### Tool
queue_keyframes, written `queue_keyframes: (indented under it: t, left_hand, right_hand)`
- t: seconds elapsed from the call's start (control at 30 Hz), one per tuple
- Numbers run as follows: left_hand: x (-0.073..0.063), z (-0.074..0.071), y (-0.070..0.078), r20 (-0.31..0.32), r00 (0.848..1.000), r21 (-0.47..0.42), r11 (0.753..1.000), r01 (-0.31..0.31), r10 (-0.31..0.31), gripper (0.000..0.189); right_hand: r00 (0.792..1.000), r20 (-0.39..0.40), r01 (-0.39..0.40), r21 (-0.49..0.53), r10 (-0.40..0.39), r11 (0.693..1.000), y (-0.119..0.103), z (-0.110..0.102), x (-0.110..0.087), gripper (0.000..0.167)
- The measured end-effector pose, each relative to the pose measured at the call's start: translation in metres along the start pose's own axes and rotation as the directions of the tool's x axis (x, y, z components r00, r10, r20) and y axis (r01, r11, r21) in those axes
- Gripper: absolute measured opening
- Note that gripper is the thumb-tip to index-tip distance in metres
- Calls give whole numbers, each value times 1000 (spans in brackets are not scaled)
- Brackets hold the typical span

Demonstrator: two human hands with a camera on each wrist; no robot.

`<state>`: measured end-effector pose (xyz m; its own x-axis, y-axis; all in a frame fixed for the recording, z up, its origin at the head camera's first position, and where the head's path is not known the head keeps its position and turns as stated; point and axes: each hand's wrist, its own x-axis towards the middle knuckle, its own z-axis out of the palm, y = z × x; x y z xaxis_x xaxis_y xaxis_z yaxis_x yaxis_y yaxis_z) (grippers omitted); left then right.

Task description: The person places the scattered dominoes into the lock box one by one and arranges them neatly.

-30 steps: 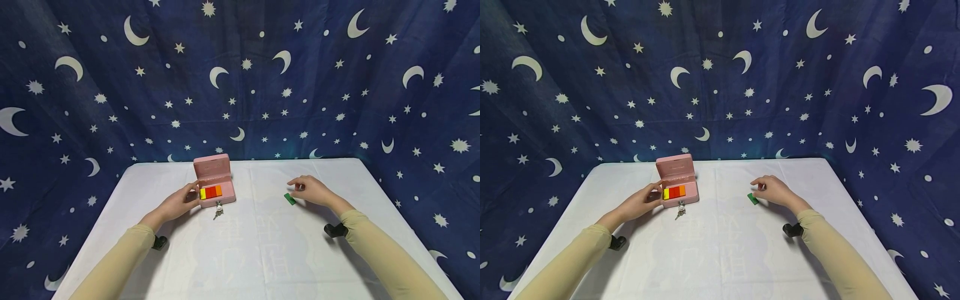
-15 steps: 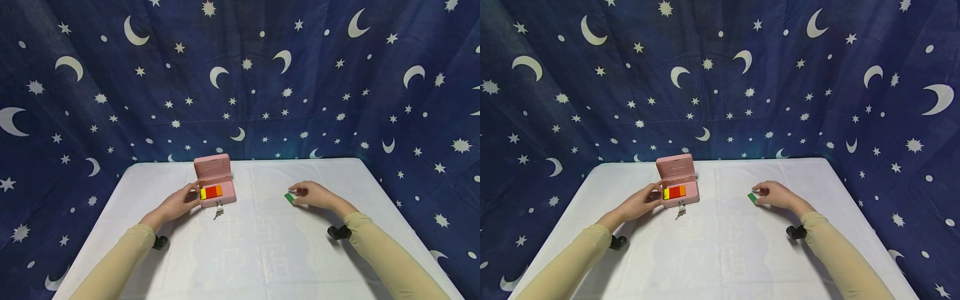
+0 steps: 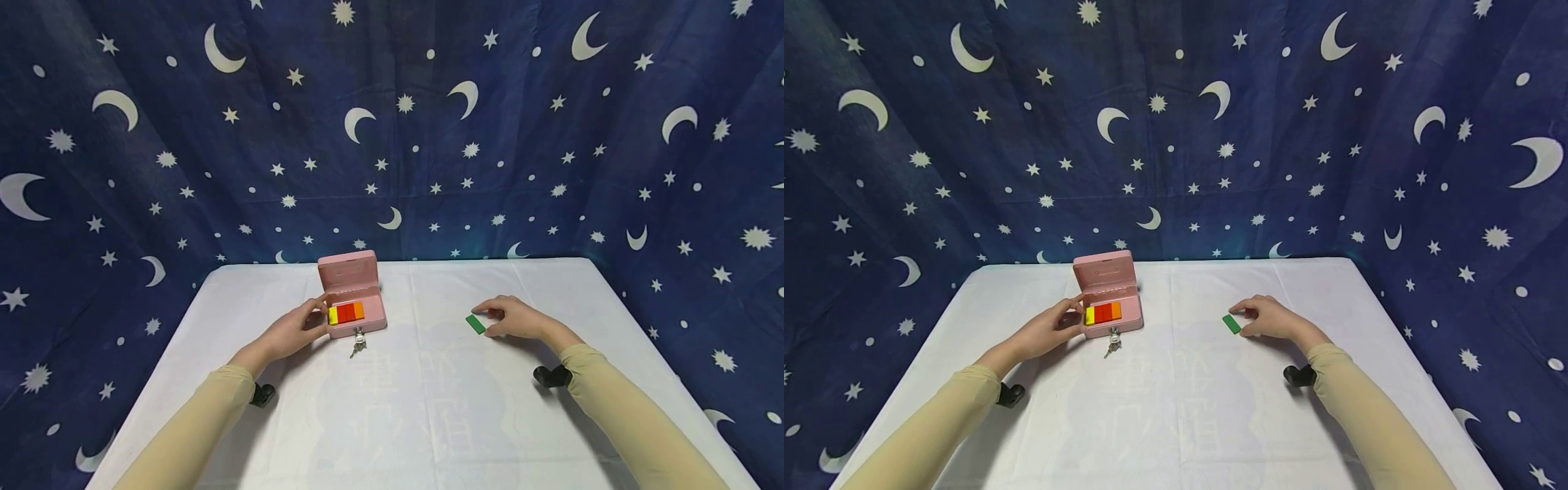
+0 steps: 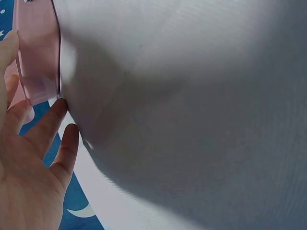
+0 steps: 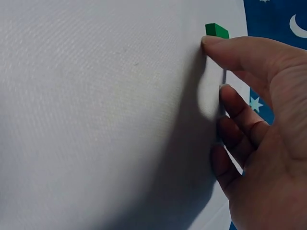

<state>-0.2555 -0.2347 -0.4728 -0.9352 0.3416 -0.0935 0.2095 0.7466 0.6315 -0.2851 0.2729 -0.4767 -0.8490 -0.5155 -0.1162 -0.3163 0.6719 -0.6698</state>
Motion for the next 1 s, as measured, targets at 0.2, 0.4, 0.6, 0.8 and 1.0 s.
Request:
queue_keyframes:
  t: [0.2, 0.4, 0.6, 0.8, 1.0]
  left_hand:
    - [1, 0, 0, 6, 1000, -8, 1000, 5, -5, 40]
    - [1, 0, -1, 5, 1000, -5, 1000, 14, -14, 41]
    - [2, 1, -3, 11, 1000, -7, 1000, 23, -23, 43]
    - [1, 1, -3, 13, 1000, -12, 1000, 29, -29, 43]
    - [1, 1, -2, 11, 1000, -12, 1000, 17, -17, 43]
  right_hand:
    - [1000, 13, 18, 33, -18, 999, 6, 0, 1, 51]
    - [1000, 13, 6, 45, -7, 999, 9, 2, 3, 50]
    - [1000, 21, -14, 35, 13, 999, 9, 3, 3, 50]
    - [998, 19, -59, 18, 59, 998, 6, 3, 1, 51]
    - [999, 6, -48, 36, 48, 998, 5, 4, 1, 48]
